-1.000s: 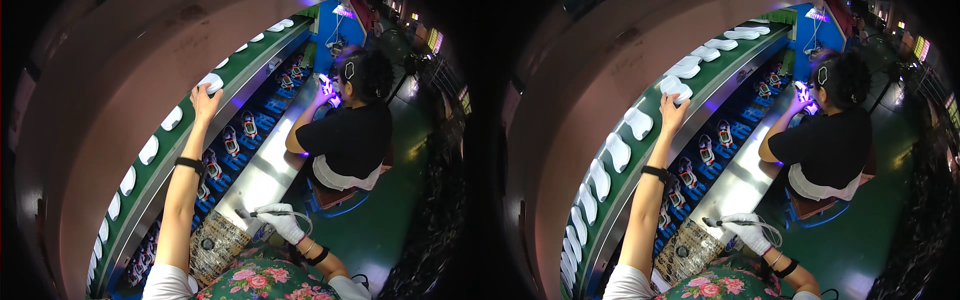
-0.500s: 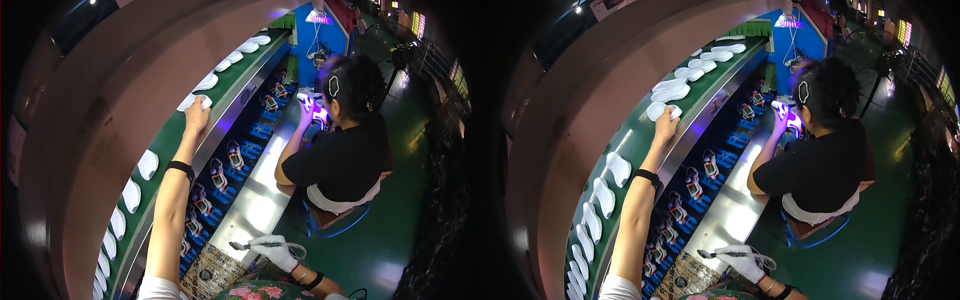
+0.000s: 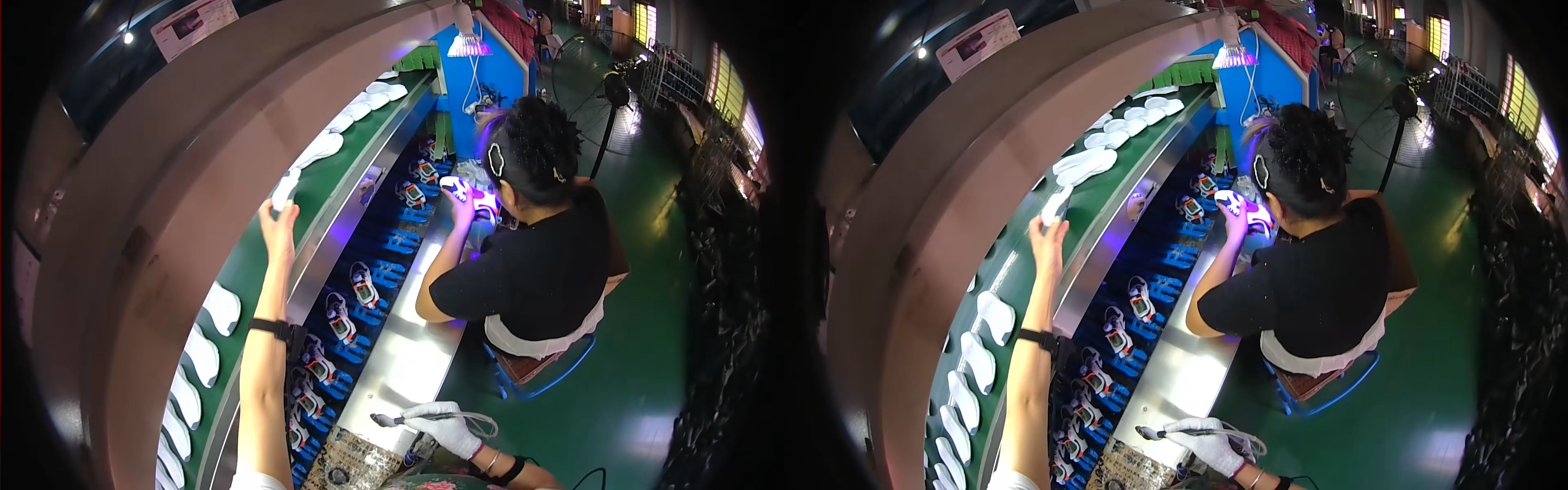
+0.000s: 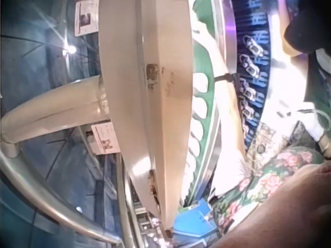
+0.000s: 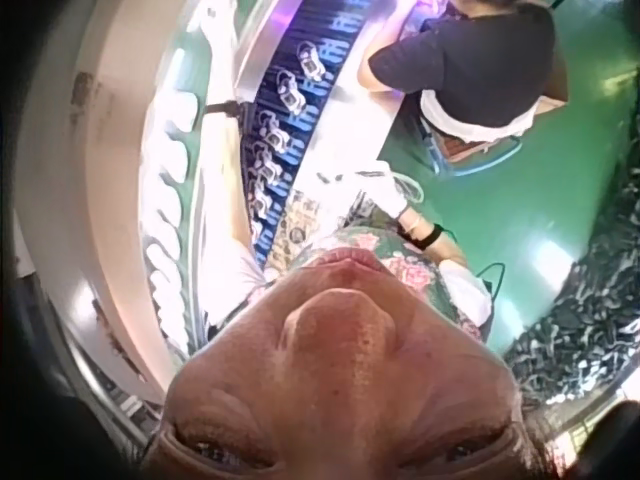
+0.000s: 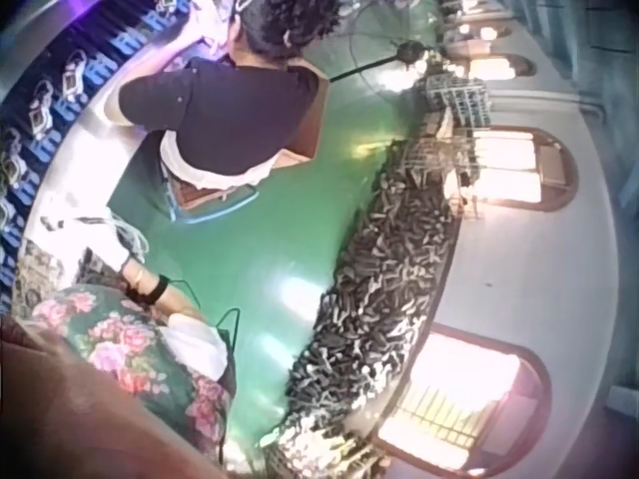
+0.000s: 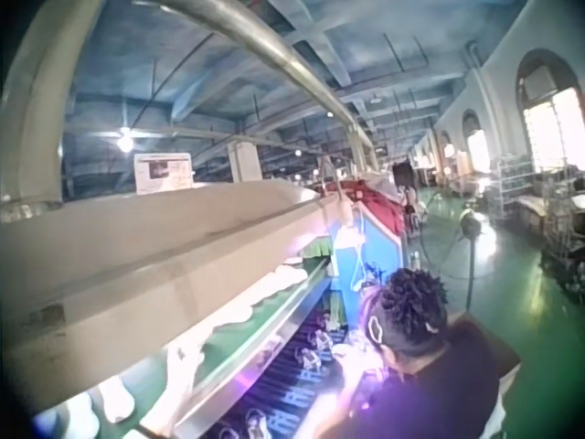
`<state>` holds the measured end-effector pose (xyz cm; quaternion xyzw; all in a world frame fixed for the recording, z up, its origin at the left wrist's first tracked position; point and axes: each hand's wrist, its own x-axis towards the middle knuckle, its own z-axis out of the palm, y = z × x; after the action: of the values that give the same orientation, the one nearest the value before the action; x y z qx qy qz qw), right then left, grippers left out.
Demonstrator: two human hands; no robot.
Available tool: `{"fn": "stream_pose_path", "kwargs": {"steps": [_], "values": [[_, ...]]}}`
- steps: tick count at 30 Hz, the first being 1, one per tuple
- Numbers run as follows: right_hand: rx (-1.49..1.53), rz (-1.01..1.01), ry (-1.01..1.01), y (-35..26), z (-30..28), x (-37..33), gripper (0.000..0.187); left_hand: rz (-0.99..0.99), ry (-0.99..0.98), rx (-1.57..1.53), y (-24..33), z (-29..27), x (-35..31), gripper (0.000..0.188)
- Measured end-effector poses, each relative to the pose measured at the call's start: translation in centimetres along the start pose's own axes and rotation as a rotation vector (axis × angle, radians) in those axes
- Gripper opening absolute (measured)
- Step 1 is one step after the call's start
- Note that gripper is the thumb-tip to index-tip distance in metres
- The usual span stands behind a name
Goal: Brushing liquid onto shoe soles in a manufacturing line.
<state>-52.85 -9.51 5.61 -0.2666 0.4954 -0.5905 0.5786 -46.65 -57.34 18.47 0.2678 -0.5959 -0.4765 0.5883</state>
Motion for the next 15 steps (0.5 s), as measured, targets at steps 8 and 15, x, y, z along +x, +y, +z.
{"fn": "stream_pose_path", "kwargs": {"steps": [8, 15], "values": [[0.12, 0.053, -0.053, 1.7, 0.6, 0.7, 0.019, -0.203, 0.018, -0.52, 9.6, -7.6, -15.1, 0.049], [0.196, 0.108, -0.064, 3.2, 3.3, 1.5, 0.015, -0.562, -0.129, -0.73, 15.3, -11.1, -31.7, 0.077]]}}
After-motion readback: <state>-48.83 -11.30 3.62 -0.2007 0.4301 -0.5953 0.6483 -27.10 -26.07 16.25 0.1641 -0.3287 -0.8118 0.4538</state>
